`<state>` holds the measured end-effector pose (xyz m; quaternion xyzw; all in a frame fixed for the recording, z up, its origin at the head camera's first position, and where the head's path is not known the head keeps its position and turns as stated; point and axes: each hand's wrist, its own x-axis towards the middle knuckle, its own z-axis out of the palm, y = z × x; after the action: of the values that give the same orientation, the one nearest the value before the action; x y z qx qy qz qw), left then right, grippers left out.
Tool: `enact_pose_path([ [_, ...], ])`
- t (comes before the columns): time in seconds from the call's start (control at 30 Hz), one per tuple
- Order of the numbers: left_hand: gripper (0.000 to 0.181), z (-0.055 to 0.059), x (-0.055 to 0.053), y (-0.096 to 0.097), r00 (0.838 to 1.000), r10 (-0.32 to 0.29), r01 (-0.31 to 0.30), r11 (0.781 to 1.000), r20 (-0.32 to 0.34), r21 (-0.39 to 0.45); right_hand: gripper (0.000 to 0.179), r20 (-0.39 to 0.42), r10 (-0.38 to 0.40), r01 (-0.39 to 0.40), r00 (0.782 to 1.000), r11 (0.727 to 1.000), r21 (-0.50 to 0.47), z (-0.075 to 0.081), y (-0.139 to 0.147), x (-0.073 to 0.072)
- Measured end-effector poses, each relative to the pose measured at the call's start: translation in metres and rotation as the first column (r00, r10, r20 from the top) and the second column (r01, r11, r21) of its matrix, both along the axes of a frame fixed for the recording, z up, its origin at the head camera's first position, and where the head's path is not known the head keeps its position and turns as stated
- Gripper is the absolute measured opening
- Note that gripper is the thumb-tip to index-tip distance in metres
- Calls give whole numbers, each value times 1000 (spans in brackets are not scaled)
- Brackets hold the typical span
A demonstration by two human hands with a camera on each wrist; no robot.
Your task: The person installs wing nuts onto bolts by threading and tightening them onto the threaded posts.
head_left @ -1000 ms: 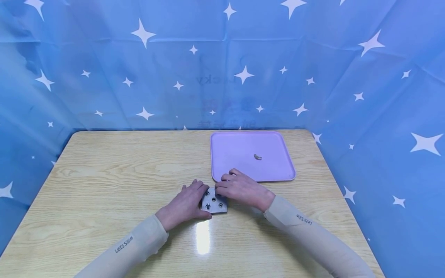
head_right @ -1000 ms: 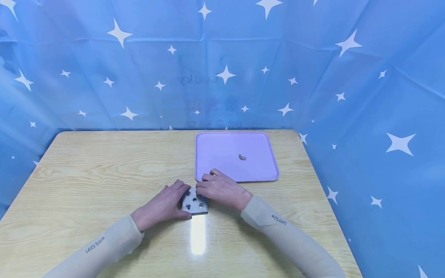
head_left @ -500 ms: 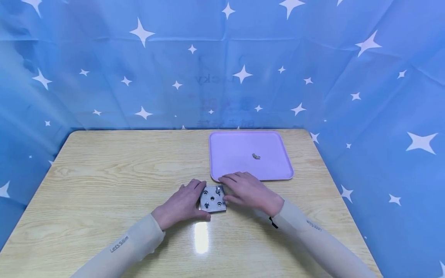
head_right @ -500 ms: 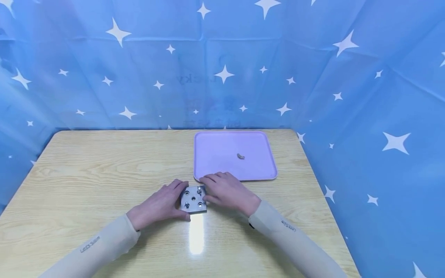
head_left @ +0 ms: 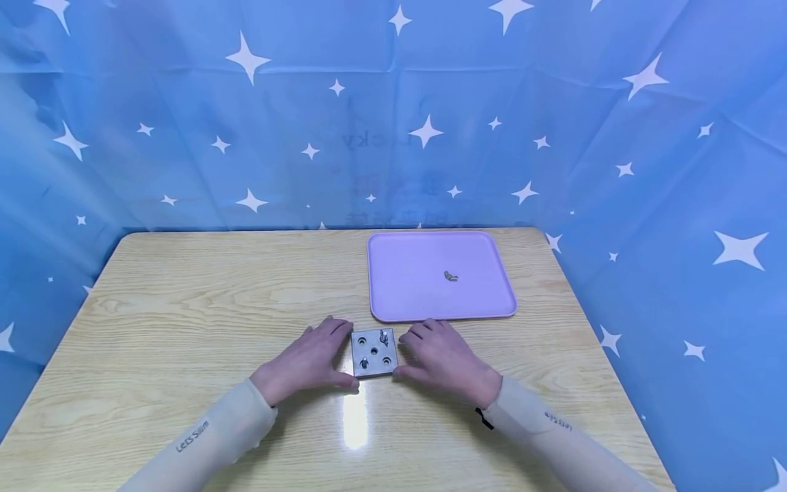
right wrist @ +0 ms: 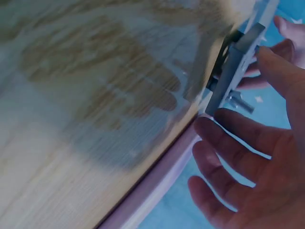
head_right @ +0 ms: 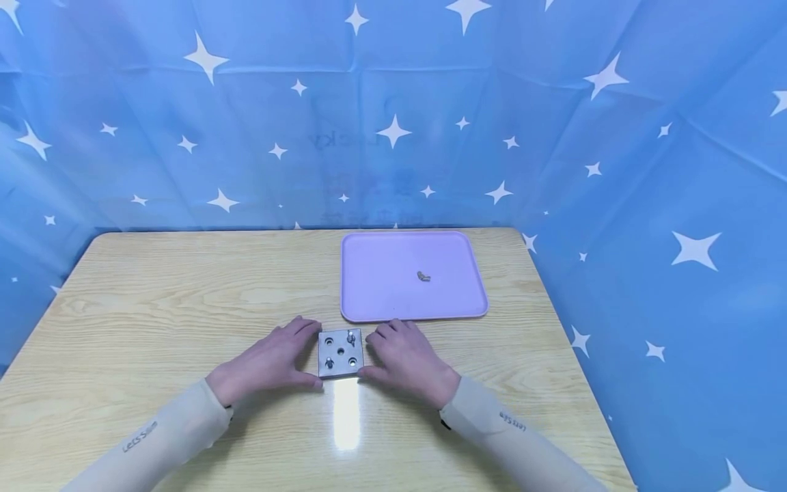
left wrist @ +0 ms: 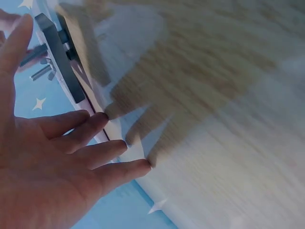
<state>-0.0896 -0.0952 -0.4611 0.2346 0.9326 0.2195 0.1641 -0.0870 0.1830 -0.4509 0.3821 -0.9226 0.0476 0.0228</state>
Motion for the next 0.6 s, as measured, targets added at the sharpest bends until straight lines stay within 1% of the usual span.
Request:
enact_pose_path([
  [0.17,113,0,1,-3,1000,-13,13,1000,-11,13,50,38,-5,3,999,999,40,-3,-6,3],
  [0.27,110,1,1,-4,999,-26,26,1000,-25,9,45,34,4,-5,999,999,33,-5,-9,3],
  [0.37,103,1,2,-6,999,-37,37,999,-32,3,38,27,23,-24,999,1000,14,-7,-11,1],
  [0.43,95,1,3,-9,998,-43,43,999,-42,-1,32,29,34,-34,999,999,2,-9,-12,0],
  [0.5,82,1,4,-13,997,-53,53,999,-60,2,26,23,39,-39,999,999,-14,-10,-14,-1],
  [0.6,58,2,6,-18,991,-76,78,997,-110,16,17,-32,32,-33,999,998,-48,-10,-18,-5],
])
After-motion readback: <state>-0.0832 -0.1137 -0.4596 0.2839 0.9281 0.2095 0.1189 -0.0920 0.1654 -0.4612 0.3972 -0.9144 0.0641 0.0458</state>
